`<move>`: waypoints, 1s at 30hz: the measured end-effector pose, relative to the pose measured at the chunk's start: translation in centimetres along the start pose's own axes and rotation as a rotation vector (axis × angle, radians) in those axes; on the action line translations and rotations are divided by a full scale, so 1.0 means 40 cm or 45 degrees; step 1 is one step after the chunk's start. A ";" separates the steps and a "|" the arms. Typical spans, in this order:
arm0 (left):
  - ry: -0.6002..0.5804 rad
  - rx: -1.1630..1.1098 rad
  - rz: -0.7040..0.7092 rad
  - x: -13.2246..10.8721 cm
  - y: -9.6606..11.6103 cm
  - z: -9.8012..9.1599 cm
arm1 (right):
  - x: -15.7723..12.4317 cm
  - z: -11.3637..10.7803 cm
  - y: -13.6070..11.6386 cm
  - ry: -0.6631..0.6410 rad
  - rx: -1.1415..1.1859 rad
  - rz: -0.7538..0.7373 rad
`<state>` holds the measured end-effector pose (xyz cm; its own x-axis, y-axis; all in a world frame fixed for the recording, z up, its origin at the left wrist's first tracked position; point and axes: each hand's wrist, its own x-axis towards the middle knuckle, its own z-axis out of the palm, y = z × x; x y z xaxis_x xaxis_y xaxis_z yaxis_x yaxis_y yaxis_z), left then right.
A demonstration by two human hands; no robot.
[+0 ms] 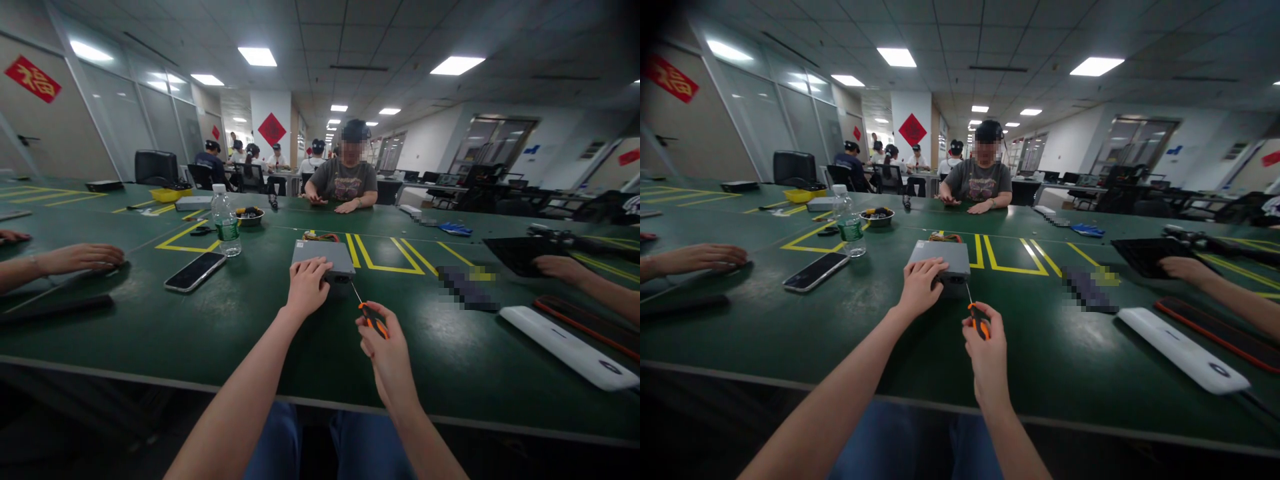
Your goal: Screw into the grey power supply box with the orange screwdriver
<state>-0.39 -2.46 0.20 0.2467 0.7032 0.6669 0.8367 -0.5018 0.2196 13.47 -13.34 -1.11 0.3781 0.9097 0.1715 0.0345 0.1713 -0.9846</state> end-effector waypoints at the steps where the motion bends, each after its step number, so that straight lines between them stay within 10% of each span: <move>1: 0.000 -0.001 0.002 0.000 -0.001 0.000 | 0.004 -0.007 -0.001 0.035 -0.131 -0.076; 12: -0.021 -0.009 -0.022 0.001 0.003 -0.006 | 0.016 -0.079 -0.063 -0.040 -1.911 -1.237; 17: -0.025 0.000 -0.031 0.001 0.008 -0.008 | 0.012 -0.045 -0.068 -0.322 -2.204 -1.255; 22: -0.003 0.007 -0.023 0.001 0.006 -0.003 | 0.033 -0.053 -0.076 -0.376 -1.823 -0.803; 30: 0.004 0.014 -0.024 0.003 0.008 -0.004 | 0.049 -0.071 -0.053 -0.208 0.076 0.141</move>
<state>-0.16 -2.61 0.46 0.2291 0.7107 0.6652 0.8464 -0.4829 0.2245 16.75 -12.98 1.22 0.2210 0.9727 0.0706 -0.0558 0.0848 -0.9948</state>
